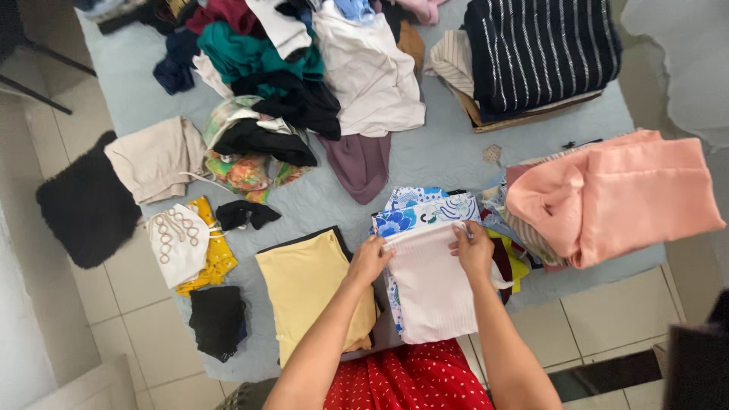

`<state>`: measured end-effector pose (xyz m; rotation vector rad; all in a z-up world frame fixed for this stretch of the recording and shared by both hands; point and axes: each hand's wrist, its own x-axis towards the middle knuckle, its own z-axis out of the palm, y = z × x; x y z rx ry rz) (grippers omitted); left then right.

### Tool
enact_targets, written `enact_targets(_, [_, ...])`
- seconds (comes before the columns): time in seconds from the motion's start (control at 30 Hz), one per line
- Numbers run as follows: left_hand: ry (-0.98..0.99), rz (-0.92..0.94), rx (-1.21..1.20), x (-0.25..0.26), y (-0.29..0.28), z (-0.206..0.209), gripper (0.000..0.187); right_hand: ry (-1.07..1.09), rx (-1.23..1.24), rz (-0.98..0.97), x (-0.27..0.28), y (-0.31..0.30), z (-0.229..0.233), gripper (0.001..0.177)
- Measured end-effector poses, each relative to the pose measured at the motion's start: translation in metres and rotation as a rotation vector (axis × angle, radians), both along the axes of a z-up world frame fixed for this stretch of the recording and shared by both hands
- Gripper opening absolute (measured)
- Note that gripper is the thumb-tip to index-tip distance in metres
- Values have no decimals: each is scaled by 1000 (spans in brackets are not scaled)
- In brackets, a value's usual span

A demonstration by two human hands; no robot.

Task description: The person folds various garments including shirts, pants, and underwear on a bed. They pick up each item, smooth it out, fold it neatly, and place it into organized stacks on the bed.

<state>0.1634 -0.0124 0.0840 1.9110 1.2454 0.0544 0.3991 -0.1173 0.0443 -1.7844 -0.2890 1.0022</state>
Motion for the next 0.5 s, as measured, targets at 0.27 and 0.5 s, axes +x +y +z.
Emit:
enact_targets(0.27, [79, 186, -56, 3, 34, -38, 40, -655, -6, 220, -11, 12, 3, 49])
enact_targets(0.5, [-95, 968, -115, -10, 104, -153, 85, -941, -113, 812, -65, -12, 2, 83])
